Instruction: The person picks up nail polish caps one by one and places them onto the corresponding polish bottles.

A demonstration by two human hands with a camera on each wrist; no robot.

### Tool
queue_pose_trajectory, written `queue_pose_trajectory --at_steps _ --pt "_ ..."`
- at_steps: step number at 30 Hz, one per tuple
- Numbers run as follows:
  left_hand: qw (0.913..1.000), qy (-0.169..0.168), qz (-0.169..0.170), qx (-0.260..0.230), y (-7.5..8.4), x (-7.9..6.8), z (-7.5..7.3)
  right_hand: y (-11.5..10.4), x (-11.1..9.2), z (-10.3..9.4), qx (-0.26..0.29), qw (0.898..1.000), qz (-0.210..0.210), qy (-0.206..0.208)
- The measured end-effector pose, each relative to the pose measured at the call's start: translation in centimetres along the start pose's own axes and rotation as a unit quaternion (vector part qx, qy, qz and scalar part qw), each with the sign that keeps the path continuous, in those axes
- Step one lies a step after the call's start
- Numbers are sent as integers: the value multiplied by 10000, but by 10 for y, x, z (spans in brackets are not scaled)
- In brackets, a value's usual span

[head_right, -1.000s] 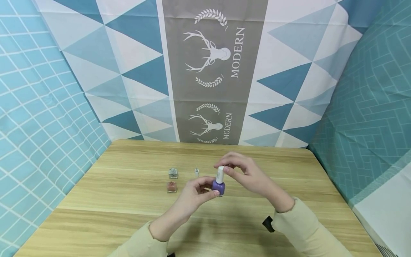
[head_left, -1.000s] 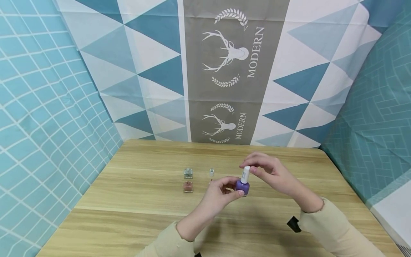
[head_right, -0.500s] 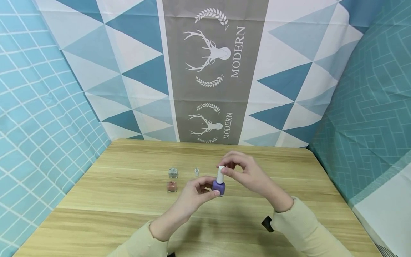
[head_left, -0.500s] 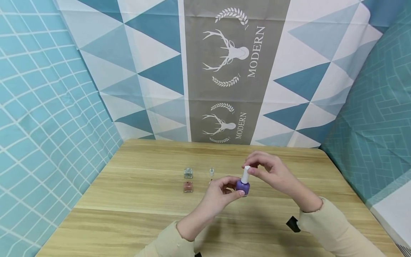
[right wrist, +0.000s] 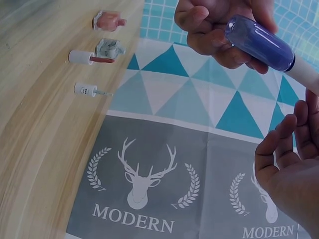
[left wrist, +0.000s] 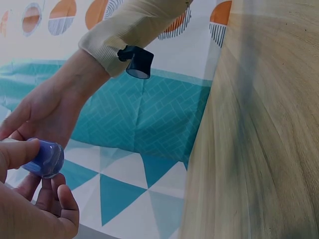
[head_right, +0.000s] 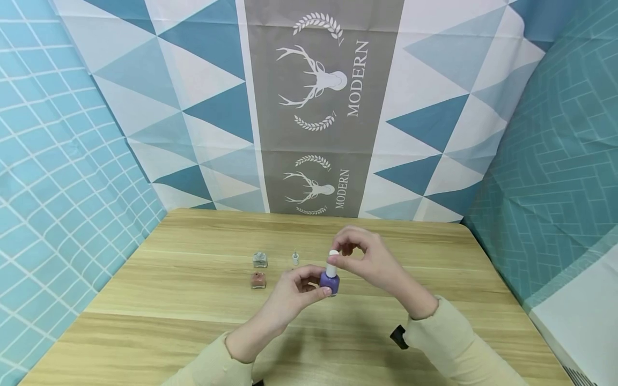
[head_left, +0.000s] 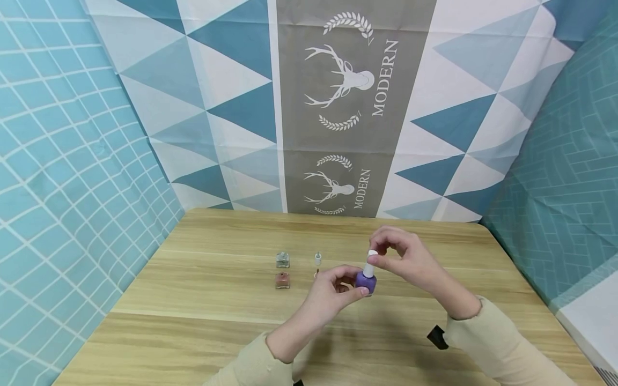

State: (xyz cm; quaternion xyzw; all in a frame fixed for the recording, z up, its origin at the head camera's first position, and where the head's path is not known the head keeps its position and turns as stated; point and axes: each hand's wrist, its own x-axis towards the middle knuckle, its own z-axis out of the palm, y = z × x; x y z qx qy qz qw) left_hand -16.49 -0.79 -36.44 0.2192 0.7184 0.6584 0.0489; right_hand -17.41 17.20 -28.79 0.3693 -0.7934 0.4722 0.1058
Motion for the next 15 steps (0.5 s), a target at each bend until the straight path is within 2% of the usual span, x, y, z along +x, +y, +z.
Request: queue_pose_trajectory --at_steps 7,11,15 --pt "10000 -28 -50 -25 -3 0 1 1 0 1 -119 9999 98 2" --pt "10000 -27 -55 -58 -2 0 1 15 -3 2 -428 9988 62 -232" --pt "9998 18 -180 -95 14 -5 0 29 -7 2 -533 9972 -193 -481"
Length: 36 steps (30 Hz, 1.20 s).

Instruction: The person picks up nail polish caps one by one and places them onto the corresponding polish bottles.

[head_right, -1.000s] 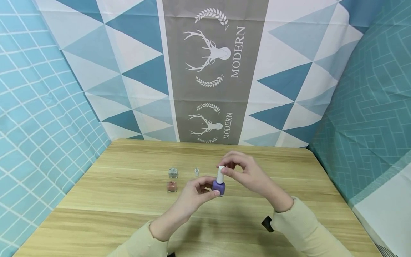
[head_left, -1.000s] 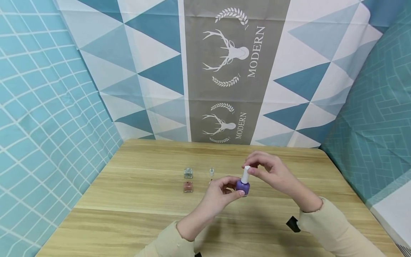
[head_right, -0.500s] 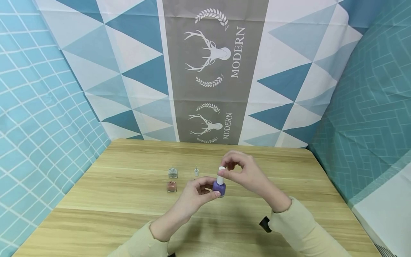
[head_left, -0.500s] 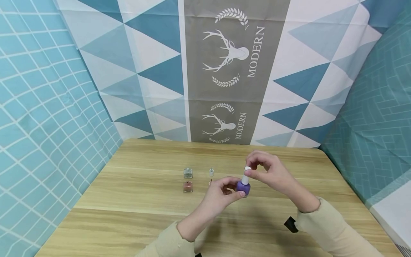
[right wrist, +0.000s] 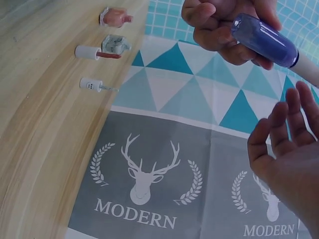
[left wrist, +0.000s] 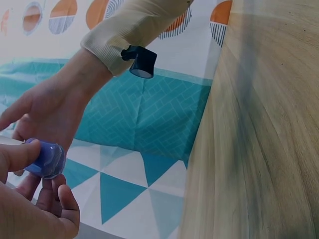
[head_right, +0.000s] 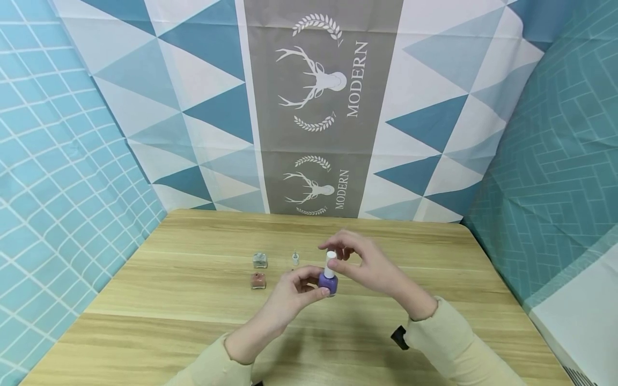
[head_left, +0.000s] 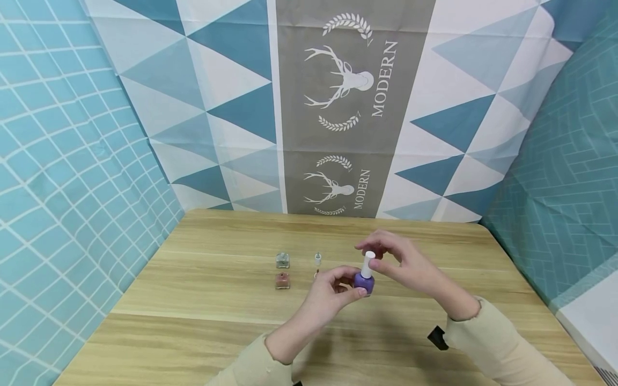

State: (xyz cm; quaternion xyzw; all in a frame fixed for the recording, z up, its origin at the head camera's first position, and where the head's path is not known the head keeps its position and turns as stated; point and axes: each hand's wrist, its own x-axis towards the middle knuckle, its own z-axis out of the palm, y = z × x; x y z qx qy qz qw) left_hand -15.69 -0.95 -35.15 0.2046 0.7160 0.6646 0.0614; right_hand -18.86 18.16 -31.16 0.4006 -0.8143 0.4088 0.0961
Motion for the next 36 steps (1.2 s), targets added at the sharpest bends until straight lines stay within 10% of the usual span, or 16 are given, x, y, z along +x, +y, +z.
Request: queue_pose_trajectory --at_steps 17,28,36 --pt "9999 9 -70 91 11 -6 -3 -28 2 -6 306 9989 -359 -35" --pt "9999 95 -76 -11 14 -6 -3 -3 -1 -1 197 9997 -33 140" --pt "9999 130 112 3 -5 1 -2 -21 5 0 322 9981 -258 449"
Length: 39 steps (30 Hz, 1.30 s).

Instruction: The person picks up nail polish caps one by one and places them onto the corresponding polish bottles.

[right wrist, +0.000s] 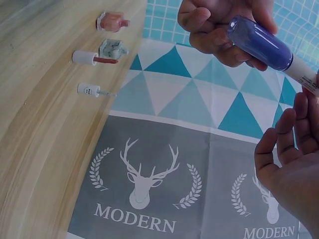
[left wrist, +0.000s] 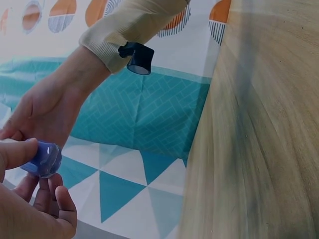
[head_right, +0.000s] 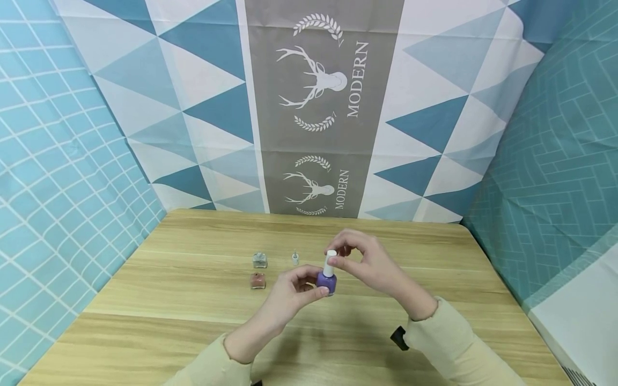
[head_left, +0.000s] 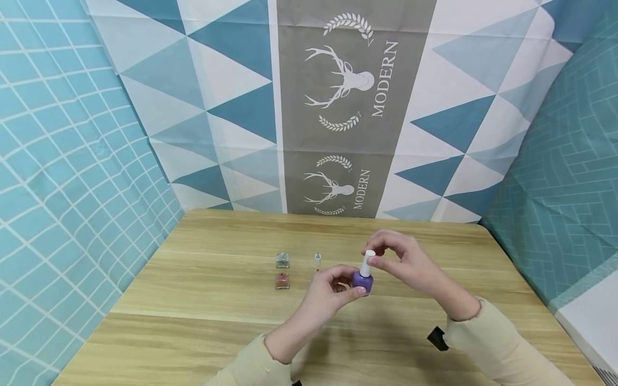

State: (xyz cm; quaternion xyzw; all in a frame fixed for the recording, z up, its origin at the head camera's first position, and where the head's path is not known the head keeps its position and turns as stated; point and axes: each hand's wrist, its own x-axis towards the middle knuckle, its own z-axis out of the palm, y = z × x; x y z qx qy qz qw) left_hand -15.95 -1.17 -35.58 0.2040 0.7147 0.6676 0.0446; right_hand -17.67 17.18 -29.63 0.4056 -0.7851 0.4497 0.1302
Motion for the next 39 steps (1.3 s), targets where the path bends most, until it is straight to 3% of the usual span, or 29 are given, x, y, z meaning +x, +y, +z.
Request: queue_pose_trajectory --at_steps 6,14,22,25,32,39 --pt "9999 44 -79 106 -10 5 1 -6 3 -2 -76 9991 402 -85" --pt "10000 23 -56 72 15 -2 2 -6 4 -1 -88 9986 510 -90" --pt "10000 -3 -34 79 18 -4 1 10 -2 2 -167 9979 623 -25" --pt "10000 2 -30 71 16 -3 1 16 -5 0 -211 9982 553 -1" --pt "10000 -17 -70 67 17 -4 -1 6 -4 -5 -315 9983 481 -126" --pt "9998 -154 -150 -10 16 -4 -1 16 -9 -6 -299 9991 -55 -308"
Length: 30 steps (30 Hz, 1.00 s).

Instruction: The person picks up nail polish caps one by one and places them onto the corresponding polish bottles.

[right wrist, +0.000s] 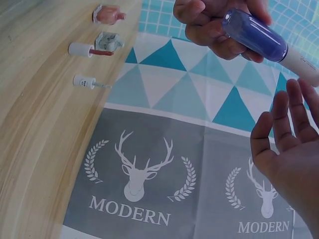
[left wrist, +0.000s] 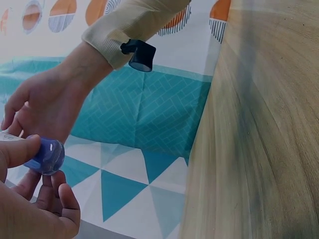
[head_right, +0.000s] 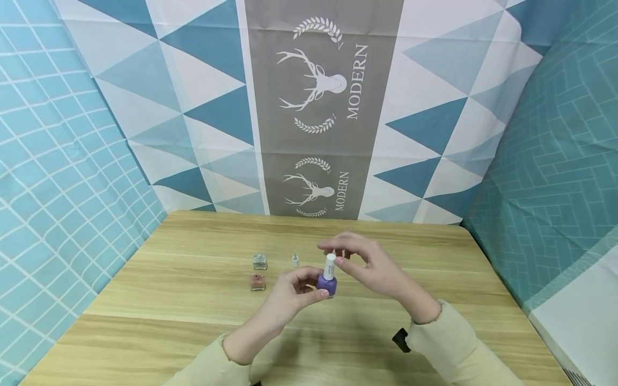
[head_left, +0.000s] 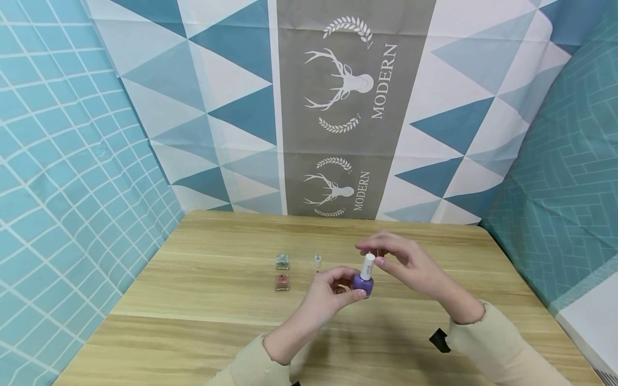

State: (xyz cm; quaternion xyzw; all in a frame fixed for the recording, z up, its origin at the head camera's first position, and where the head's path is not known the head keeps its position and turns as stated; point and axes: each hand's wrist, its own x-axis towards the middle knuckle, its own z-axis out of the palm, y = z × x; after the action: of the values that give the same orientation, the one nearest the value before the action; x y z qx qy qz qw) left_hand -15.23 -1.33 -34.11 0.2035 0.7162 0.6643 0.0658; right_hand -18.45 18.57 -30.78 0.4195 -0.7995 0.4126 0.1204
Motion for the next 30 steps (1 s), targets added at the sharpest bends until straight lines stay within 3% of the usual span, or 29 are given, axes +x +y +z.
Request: queue_pose_trajectory --at_steps 18,30 --pt "10000 31 33 36 1 0 2 -5 0 1 187 9994 -160 246" --pt "10000 -31 -15 21 4 -1 4 -21 9 2 374 9986 251 283"
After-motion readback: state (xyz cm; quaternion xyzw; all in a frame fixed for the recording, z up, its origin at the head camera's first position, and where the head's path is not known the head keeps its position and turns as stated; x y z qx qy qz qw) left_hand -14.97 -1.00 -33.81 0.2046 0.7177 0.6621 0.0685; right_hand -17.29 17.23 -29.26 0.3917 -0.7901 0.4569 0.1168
